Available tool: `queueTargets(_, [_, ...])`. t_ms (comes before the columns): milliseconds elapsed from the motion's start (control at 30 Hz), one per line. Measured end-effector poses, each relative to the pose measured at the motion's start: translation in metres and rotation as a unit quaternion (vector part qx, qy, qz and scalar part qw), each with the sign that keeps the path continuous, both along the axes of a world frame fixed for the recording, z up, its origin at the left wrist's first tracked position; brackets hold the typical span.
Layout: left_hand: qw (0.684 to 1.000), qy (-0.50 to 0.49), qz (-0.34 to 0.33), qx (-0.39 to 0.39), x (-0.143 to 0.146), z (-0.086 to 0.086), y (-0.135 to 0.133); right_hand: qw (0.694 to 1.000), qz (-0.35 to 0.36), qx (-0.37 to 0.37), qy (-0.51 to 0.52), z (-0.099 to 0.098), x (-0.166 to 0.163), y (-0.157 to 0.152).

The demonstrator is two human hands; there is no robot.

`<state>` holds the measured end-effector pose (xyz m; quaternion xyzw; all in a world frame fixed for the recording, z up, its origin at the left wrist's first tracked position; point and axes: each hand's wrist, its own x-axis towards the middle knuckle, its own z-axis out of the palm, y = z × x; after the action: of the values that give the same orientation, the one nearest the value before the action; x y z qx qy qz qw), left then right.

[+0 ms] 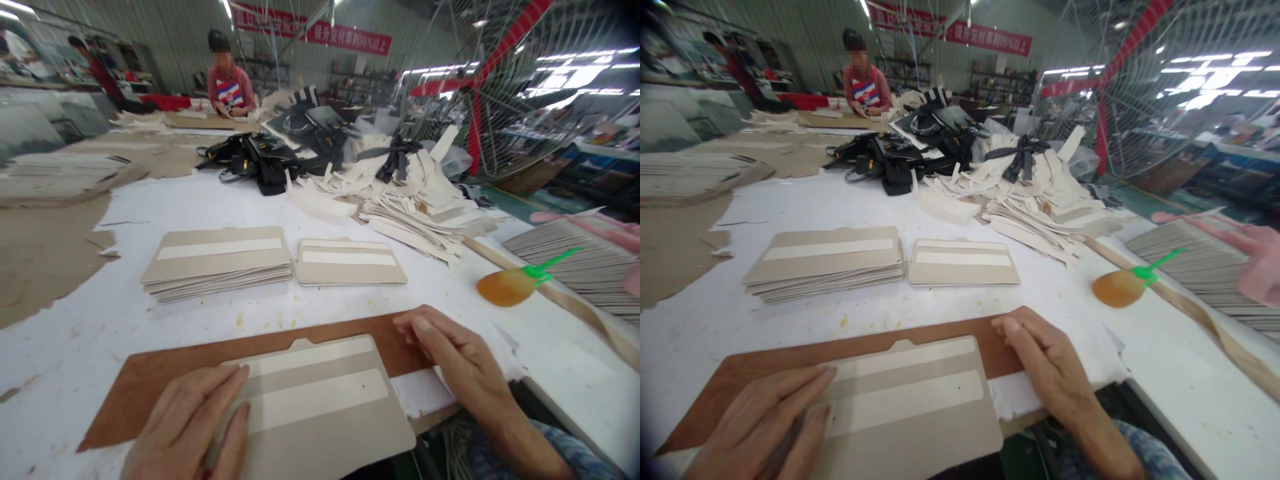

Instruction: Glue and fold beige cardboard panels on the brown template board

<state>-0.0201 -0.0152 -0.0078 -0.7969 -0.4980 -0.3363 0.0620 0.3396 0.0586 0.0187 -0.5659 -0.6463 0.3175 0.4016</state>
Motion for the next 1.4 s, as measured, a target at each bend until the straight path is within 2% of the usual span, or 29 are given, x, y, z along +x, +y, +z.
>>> queueTargets(67, [0.998,0.056,-0.041,0.012,0.006,0.000,0.005,0.987,0.102,0.081,-0.095,-0.001,-0.013,-0.007])
queueTargets(133, [0.994,0.105,-0.038,0.016,0.009,0.000,0.007,0.961,0.157,0.168,-0.156,-0.003,-0.024,-0.011])
queueTargets(200, [0.990,0.140,-0.020,0.014,0.012,0.002,0.007,0.938,0.172,0.227,-0.200,-0.008,-0.031,-0.013])
queueTargets(300, [0.986,0.166,-0.003,0.017,0.015,0.006,0.005,0.917,0.180,0.264,-0.239,-0.016,-0.035,-0.013])
queueTargets(567, [0.985,0.170,0.004,0.007,0.018,0.007,0.007,0.887,0.163,0.307,-0.304,-0.019,-0.037,-0.013])
queueTargets(767, [0.993,0.122,0.009,0.003,0.019,0.010,0.006,0.878,0.138,0.316,-0.331,-0.021,-0.040,-0.015])
queueTargets(900, [0.998,0.057,0.028,-0.012,0.014,0.012,0.004,0.895,0.100,0.319,-0.296,-0.024,-0.033,-0.013])
queueTargets(1000, [0.996,0.019,0.089,-0.015,0.002,0.011,-0.005,0.903,0.064,0.329,-0.268,-0.027,-0.022,-0.016])
queueTargets(1100, [0.988,0.057,0.142,-0.005,-0.008,0.008,-0.020,0.898,0.063,0.330,-0.285,-0.030,-0.015,-0.027])
queueTargets(1233, [0.987,0.105,0.121,-0.026,-0.005,0.005,-0.043,0.891,0.073,0.324,-0.310,-0.040,-0.019,-0.047])
queueTargets(1300, [0.990,0.071,0.117,-0.046,0.002,0.004,-0.052,0.895,0.068,0.318,-0.306,-0.050,-0.019,-0.052])
queueTargets(1400, [0.980,-0.044,0.153,-0.119,0.010,0.002,-0.059,0.928,0.042,0.255,-0.269,-0.071,-0.015,-0.050])
